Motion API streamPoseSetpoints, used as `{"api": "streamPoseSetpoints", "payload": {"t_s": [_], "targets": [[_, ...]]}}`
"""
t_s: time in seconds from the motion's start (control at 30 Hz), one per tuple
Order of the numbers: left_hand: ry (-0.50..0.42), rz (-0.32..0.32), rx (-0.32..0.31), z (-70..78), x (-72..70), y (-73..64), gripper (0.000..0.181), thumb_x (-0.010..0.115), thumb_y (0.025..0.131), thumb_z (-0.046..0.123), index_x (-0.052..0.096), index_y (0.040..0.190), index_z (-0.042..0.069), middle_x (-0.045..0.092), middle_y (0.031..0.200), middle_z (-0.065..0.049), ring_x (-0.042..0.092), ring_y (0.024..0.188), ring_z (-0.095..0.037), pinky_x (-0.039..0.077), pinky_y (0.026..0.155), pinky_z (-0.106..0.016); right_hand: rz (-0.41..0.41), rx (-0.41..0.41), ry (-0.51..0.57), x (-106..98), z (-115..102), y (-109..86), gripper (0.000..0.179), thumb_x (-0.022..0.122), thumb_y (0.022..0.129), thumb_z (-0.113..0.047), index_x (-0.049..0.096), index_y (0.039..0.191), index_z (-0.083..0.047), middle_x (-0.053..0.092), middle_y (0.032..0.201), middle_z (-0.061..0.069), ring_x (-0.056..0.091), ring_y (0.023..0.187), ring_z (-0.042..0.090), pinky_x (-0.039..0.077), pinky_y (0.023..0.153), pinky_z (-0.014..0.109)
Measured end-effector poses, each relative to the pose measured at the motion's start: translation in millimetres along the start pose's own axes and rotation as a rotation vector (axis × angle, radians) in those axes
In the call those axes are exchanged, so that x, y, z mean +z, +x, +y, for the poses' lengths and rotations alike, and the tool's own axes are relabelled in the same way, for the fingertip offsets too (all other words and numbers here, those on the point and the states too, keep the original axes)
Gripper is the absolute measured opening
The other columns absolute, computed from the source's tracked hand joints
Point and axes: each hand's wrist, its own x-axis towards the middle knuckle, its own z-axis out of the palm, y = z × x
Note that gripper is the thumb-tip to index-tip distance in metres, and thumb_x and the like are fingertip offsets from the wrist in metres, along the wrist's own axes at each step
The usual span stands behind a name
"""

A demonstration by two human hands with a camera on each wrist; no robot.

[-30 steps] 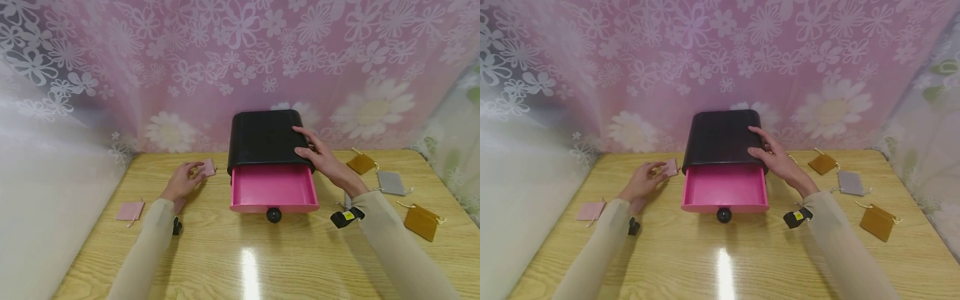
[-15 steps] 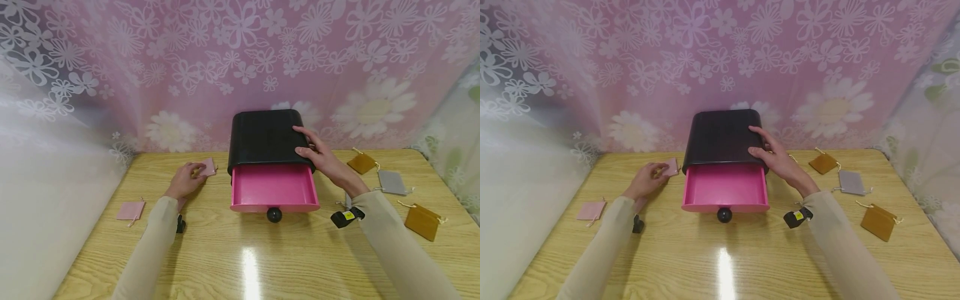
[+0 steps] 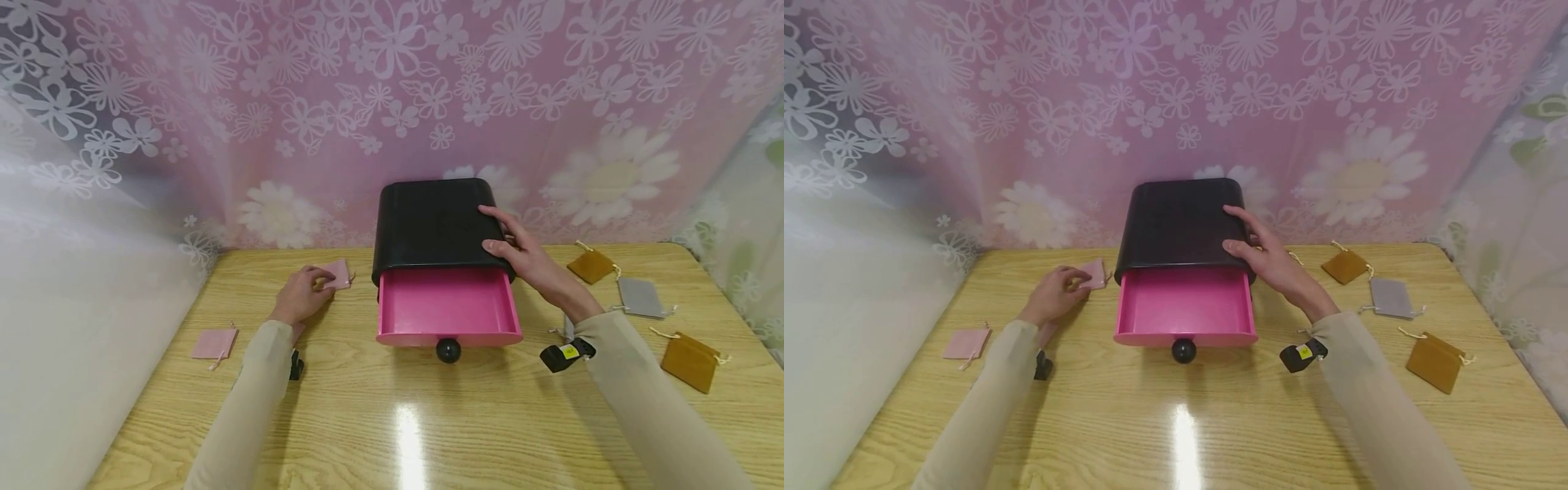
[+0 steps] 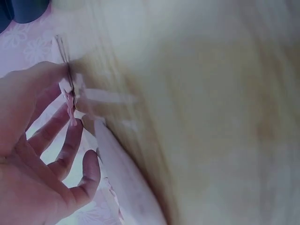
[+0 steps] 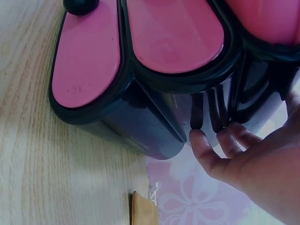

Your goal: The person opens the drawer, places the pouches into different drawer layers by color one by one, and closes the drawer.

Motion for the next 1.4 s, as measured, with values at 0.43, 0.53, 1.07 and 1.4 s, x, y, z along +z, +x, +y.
{"api": "streamPoseSetpoints", "payload": {"t_s": [0.43, 0.53, 1.07, 1.4], "targets": [[0.021, 0.028, -0.046, 7.6, -5.3, -4.6, 0.028, 0.064, 0.101, 0.030, 0.075, 0.120, 0.012, 0.063, 0.135, -0.019, 0.065, 0.113, -0.038, 0.053, 0.092, -0.056, -0.003, 0.007, -0.005, -0.7, -0.8, 1.2, 0.062, 0.047, 0.108, -0.031, 0.019, 0.164, -0.035, 0.029, 0.164, 0.015, 0.043, 0.134, 0.029, 0.047, 0.093, 0.015], [0.019, 0.024, -0.051, 7.3, -4.8, -5.4, 0.028, 0.064, 0.101, 0.031, 0.075, 0.119, 0.013, 0.063, 0.137, -0.018, 0.066, 0.112, -0.037, 0.054, 0.091, -0.055, -0.002, 0.009, -0.012, -0.5, -0.5, 0.5, 0.063, 0.046, 0.108, -0.031, 0.018, 0.164, -0.035, 0.030, 0.162, 0.015, 0.043, 0.132, 0.028, 0.047, 0.093, 0.015], [-0.025, 0.005, -0.084, 8.5, -1.3, -8.0, 0.024, 0.064, 0.101, 0.029, 0.076, 0.118, 0.016, 0.067, 0.131, -0.016, 0.068, 0.112, -0.035, 0.055, 0.090, -0.055, 0.006, -0.019, 0.002, 0.4, 2.8, 2.9, 0.061, 0.047, 0.108, -0.028, 0.021, 0.164, -0.033, 0.032, 0.161, 0.016, 0.044, 0.133, 0.026, 0.046, 0.095, 0.014], [-0.022, 0.005, -0.091, 12.0, -3.8, -9.7, 0.024, 0.064, 0.101, 0.029, 0.076, 0.118, 0.016, 0.068, 0.132, -0.015, 0.068, 0.113, -0.035, 0.054, 0.092, -0.057, 0.003, -0.021, 0.000, -0.1, 0.4, -0.5, 0.062, 0.047, 0.108, -0.028, 0.021, 0.164, -0.032, 0.031, 0.162, 0.017, 0.042, 0.136, 0.031, 0.047, 0.093, 0.014]]}}
